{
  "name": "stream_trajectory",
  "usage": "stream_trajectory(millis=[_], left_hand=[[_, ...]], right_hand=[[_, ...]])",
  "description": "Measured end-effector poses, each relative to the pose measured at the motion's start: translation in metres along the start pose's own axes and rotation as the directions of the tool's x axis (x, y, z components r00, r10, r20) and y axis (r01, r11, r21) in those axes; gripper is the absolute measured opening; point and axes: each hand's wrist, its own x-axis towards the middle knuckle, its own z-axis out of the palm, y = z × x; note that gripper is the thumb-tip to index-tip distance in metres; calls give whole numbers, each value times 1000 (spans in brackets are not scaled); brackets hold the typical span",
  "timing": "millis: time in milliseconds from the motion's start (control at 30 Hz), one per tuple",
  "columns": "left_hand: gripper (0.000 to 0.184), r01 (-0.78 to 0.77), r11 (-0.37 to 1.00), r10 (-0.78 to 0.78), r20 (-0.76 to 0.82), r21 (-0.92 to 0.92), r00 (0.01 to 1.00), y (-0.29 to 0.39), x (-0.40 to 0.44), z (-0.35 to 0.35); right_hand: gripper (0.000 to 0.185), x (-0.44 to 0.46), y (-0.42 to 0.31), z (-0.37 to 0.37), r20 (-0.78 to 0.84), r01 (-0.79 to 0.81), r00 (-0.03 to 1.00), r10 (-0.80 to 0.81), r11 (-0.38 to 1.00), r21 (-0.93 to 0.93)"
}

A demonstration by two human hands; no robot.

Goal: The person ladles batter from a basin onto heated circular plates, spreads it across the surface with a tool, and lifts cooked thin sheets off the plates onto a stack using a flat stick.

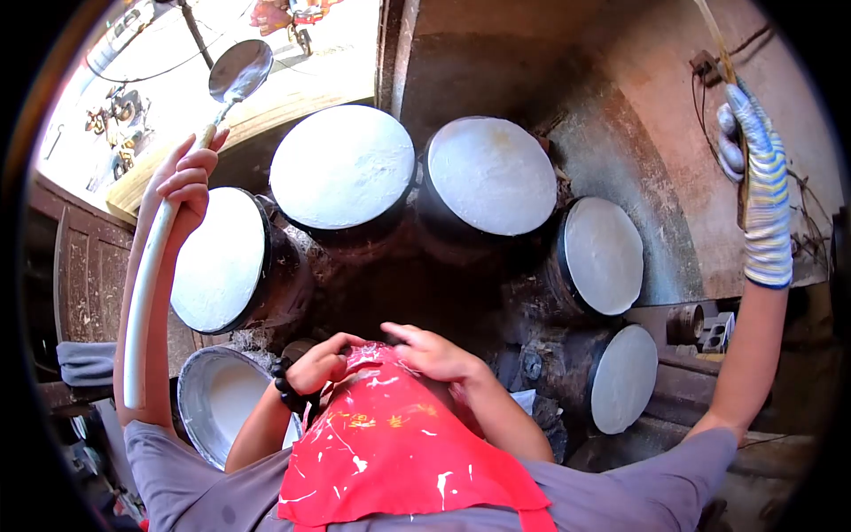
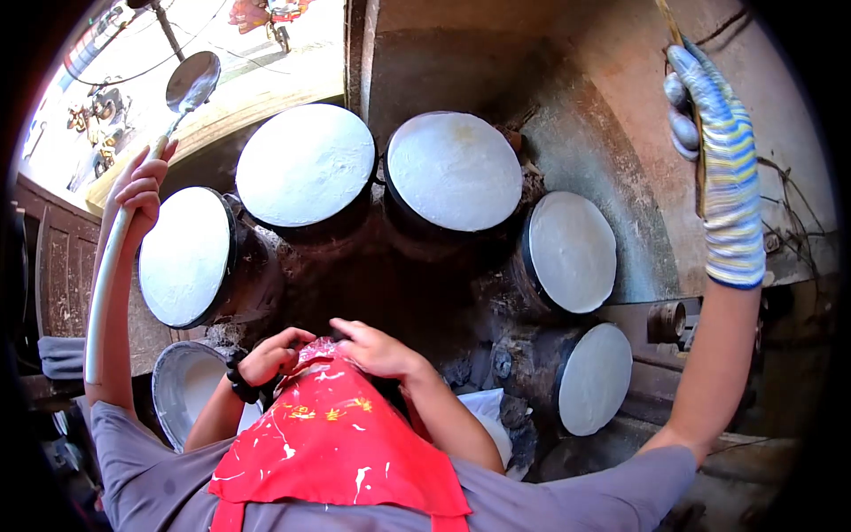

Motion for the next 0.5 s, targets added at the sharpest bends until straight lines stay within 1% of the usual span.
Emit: stream_trajectory(millis=[33, 67, 100, 133, 167, 200, 233, 267, 300, 333, 367, 400, 433, 500], left_hand=[[39, -188, 950, 189, 17, 248, 982, 4, 3, 8], [39, -362, 803, 366, 87, 472, 926, 11, 6, 16], [44, -313, 766, 287, 137, 562, 948, 21, 4, 16], [46, -419, 707, 361, 220, 569, 906, 19, 11, 15], [48, -369, 789, 332, 165, 492, 929, 8, 15, 13], [48, -351, 810, 327, 136, 469, 935, 1, 17, 13], [49, -334, 831, 321, 107, 445, 941, 2, 18, 17], [49, -318, 850, 315, 78, 419, 946, 4, 19, 20], [48, -287, 909, 291, 32, 301, 956, 9, 18, 25], [46, -253, 952, 259, -13, 174, 966, 10, 18, 30], [44, -234, 964, 239, -25, 126, 971, 9, 19, 30], [42, -216, 973, 219, -38, 76, 975, 8, 20, 29], [39, -198, 980, 200, -50, 27, 979, 7, 21, 28], [39, -155, 988, 154, -43, -9, 987, 10, 23, 37]], right_hand=[[46, 7, 0, 8, 59, -3, 998, 3, 1000, -11], [46, 14, 0, 14, 113, -3, 994, 6, 1000, -26], [45, 16, 0, 17, 52, 38, 998, -33, 995, -93], [43, 17, 1, 19, -7, 71, 997, -73, 984, -163], [41, 16, -2, 20, -87, 53, 994, -64, 992, -117], [40, 12, -7, 14, -51, -4, 999, -3, 989, -148], [32, 7, -5, -16, -131, 9, 991, -24, 993, -118], [25, 2, 7, -70, -375, 19, 927, -30, 999, -35], [17, -5, 23, -141, -640, 42, 768, 4, 998, 56], [11, -13, 46, -212, -807, 68, 584, 84, 986, 152], [9, -15, 76, -248, -866, 92, 468, 173, 966, 243], [7, -8, 108, -252, -893, 122, 379, 243, 943, 309], [6, 8, 141, -227, -888, 135, 352, 295, 923, 360], [8, 24, 169, -211, -884, 154, 340, 320, 909, 388]])
